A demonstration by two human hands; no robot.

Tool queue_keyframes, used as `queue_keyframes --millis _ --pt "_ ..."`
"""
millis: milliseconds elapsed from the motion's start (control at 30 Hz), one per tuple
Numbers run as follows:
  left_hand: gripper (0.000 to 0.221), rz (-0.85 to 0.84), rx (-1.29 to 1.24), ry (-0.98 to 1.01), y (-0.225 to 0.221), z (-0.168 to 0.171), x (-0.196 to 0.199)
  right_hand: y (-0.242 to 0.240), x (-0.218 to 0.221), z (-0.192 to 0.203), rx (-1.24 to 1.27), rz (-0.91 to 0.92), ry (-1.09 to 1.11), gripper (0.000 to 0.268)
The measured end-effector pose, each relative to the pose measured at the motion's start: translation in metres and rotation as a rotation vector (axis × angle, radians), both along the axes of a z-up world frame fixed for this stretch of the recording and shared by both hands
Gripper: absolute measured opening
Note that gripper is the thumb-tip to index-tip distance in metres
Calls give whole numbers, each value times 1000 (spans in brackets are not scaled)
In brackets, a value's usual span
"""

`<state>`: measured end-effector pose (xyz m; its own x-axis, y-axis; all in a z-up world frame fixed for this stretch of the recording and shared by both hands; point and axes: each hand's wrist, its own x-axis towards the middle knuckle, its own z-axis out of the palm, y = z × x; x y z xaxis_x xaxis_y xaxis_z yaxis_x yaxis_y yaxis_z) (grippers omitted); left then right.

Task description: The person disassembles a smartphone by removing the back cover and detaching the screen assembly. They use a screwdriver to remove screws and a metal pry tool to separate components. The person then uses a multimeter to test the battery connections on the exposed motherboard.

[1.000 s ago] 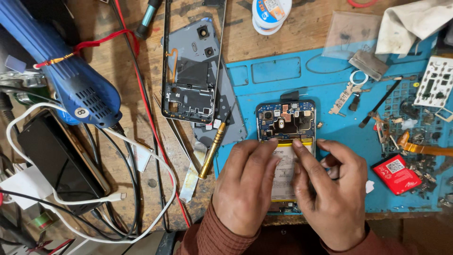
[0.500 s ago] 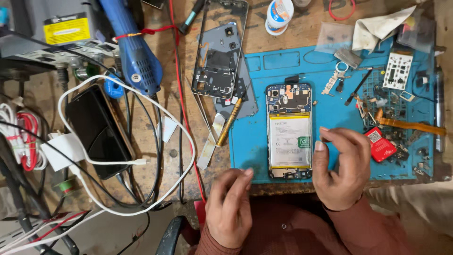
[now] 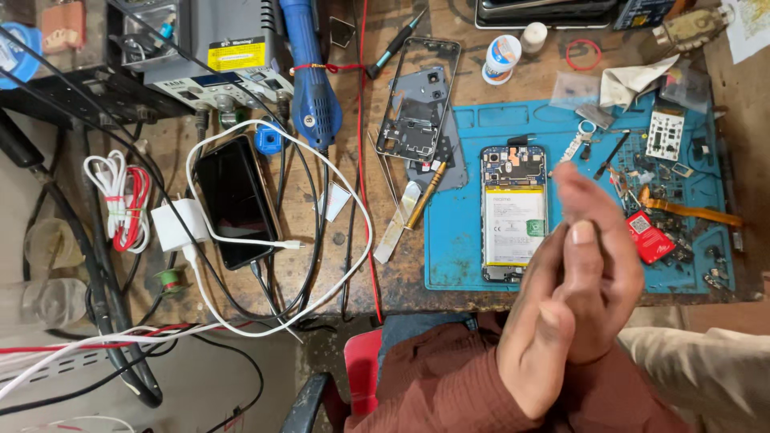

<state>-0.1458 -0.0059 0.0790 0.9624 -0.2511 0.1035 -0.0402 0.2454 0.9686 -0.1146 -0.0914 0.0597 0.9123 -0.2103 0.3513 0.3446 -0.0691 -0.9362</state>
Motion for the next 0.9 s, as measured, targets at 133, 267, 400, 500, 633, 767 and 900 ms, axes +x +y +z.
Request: queue_keyframes --millis 133,267,400,500,633,767,900 --pt "101 35 -99 -66 -18 -10 33 -8 -5 12 25 121 97 42" --pt "100 107 -175 8 -31 -14 62 -5 4 17 115 172 119 52" --pt "101 87 9 -118 -20 0 48 -5 34 20 204 280 135 57" --pt "99 109 141 -163 -21 5 35 2 38 21 337 359 214 61" --pt "90 360 541 -454 -5 -17 62 -3 23 31 628 490 360 66" --pt "84 425 768 -604 10 -21 69 -22 19 42 645 473 312 72" --pt "54 204 858 -580 18 -4 46 -37 25 31 368 305 250 71"
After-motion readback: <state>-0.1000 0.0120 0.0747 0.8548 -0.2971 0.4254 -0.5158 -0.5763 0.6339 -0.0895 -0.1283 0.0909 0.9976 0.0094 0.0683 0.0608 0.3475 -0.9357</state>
